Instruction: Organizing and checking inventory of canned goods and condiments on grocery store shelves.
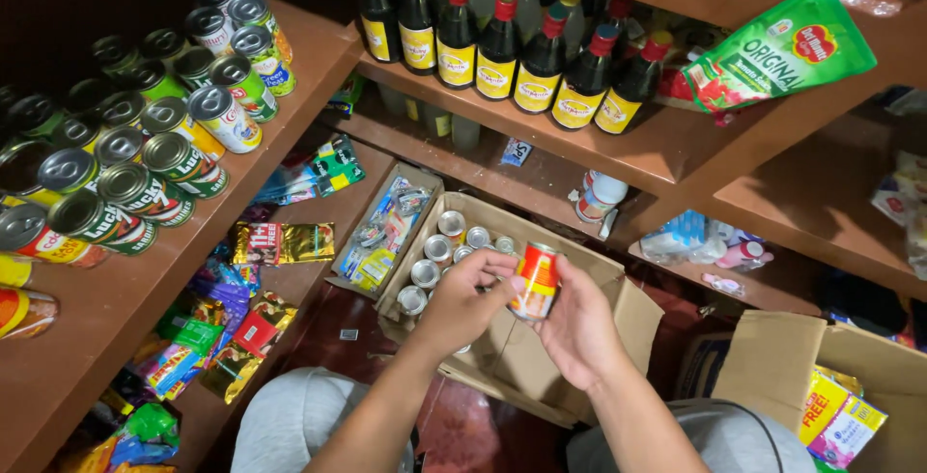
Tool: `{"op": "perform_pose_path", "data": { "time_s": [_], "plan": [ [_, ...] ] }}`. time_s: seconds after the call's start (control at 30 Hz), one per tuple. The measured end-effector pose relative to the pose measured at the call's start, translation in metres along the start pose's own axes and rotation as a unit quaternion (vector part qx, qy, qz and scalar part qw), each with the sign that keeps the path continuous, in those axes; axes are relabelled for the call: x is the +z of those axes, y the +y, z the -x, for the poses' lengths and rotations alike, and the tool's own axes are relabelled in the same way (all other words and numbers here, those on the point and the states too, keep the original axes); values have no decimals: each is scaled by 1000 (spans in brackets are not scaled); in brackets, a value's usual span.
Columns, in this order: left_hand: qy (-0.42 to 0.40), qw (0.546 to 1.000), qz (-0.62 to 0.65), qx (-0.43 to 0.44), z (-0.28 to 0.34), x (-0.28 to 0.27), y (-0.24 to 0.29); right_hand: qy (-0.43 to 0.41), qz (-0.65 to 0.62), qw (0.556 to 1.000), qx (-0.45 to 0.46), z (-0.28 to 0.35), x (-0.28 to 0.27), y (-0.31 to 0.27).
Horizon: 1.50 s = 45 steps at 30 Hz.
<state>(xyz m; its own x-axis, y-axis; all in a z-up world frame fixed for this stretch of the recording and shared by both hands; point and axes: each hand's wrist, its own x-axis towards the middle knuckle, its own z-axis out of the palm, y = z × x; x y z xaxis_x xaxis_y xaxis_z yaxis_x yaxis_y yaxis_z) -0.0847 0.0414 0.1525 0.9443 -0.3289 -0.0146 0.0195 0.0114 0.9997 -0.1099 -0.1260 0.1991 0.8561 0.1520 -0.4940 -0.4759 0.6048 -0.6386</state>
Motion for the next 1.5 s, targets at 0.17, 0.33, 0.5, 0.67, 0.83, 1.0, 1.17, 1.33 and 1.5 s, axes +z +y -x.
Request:
{"op": "perform_pose_path", "data": {
  "time_s": [0.17,0.33,0.5,0.67,0.83,1.0,1.17,1.33,1.5],
  "plan": [
    [29,996,77,-18,-5,-4,-6,-52,-8,998,-38,-2,-12,-1],
    [58,995,65,-40,-6,-1,-21,23,56,998,-18,1,-9,-3],
    [22,995,95,-6,-5,2,-13,38,151,987,-45,-9,-25,8],
    [33,996,82,-16,-5,1,-15,24,152,987,-39,-6,-20,4],
    [43,991,130,0,-7,-3,-22,7,133,989,-58,-6,-23,7],
    [54,991,118,25,-8,-4,-27,3,43,997,-68,-9,-29,5],
    [42,996,77,5,-3,-2,-5,-18,91,993,-72,-8,-27,8],
    [-29,996,84,-14,3,1,9,-7,132,990,-46,1,-13,7],
    [-30,988,151,-1,-4,2,-12,-24,146,987,-55,-3,-17,6]
  ]
}}
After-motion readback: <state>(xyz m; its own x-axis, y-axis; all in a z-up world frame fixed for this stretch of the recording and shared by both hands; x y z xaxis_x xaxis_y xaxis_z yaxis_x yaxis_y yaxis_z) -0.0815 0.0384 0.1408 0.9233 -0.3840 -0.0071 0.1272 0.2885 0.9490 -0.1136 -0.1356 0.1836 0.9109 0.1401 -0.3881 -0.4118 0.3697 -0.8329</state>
